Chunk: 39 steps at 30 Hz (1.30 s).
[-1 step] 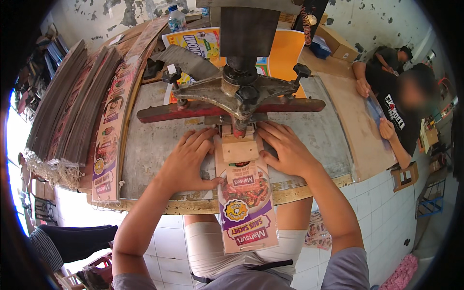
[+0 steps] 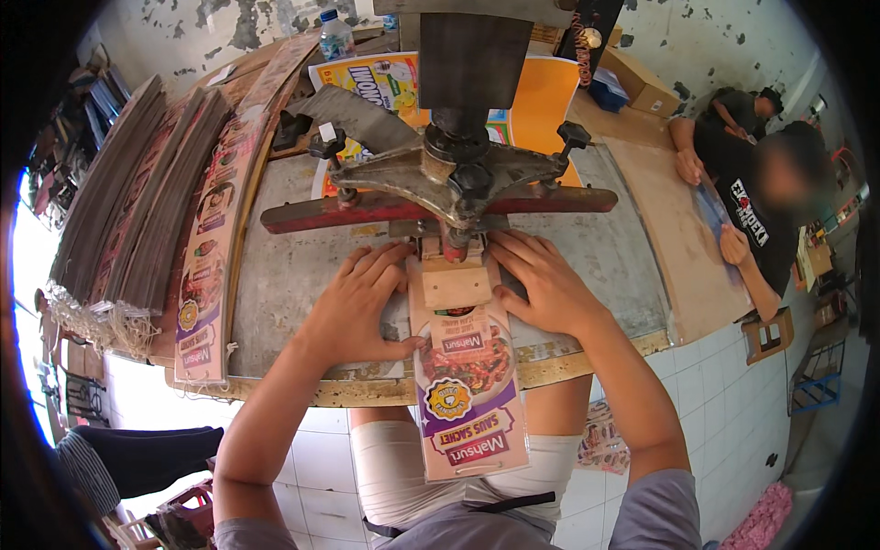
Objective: The person aligns printed packaging strips under a manual press, pulls down the press handle to apply pressure, and repeats this for multiple strips.
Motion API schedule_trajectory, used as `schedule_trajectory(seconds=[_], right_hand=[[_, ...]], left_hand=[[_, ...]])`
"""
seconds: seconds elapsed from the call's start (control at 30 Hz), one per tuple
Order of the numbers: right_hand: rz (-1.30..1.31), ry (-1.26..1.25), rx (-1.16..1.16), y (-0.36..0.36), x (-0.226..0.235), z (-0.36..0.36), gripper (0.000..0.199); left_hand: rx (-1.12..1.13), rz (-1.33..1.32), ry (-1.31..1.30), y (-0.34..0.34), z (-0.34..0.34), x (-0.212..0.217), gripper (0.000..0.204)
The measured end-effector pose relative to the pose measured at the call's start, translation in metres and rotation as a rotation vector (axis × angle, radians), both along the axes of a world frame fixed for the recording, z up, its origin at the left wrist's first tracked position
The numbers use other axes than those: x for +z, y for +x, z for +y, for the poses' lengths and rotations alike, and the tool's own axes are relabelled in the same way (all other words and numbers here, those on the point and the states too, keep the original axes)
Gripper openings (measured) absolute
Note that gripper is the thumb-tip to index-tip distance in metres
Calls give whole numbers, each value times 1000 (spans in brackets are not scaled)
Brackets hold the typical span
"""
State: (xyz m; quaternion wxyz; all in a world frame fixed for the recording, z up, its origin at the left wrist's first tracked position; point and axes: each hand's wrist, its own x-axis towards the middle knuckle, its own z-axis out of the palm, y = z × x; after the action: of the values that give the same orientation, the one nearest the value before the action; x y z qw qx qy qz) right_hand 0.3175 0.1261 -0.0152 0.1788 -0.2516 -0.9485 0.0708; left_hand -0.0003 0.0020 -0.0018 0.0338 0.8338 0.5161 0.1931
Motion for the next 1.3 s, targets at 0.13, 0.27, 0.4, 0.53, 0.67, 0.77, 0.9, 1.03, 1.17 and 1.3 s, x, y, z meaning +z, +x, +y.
schedule_trajectory(seconds=[0.13, 0.27, 0.4, 0.53, 0.67, 0.77, 0.9, 1.03, 1.17, 1.3], right_hand=[[3, -10, 0, -1, 3, -1, 60], [-13, 7, -6, 1, -1, 1, 60], [-15, -13, -3, -1, 2, -1, 62], [-17, -1, 0, 0, 1, -1, 62], [-14, -5, 1, 1, 1, -2, 62], [-16, -23, -2, 2, -1, -2, 66], [-5, 7, 4, 0, 1, -2, 60], [-24, 6, -3, 2, 0, -1, 60], [-28, 12, -6, 1, -1, -1, 61], [-33, 25, -5, 1, -2, -2, 61]], left_hand=[[-2, -11, -1, 0, -1, 2, 71], [1, -57, -32, 0, 0, 1, 70], [-3, -42, 17, -1, 0, -6, 73], [1, -35, 33, -1, -2, -9, 73], [-1, -11, 36, 0, -3, -5, 75], [5, -14, 33, 0, -4, -5, 74], [12, -72, 21, -2, -3, -8, 68], [-10, -63, 19, -2, -2, -8, 71], [6, -29, 47, -2, -3, -9, 77], [7, -11, 84, -3, -3, -13, 82]])
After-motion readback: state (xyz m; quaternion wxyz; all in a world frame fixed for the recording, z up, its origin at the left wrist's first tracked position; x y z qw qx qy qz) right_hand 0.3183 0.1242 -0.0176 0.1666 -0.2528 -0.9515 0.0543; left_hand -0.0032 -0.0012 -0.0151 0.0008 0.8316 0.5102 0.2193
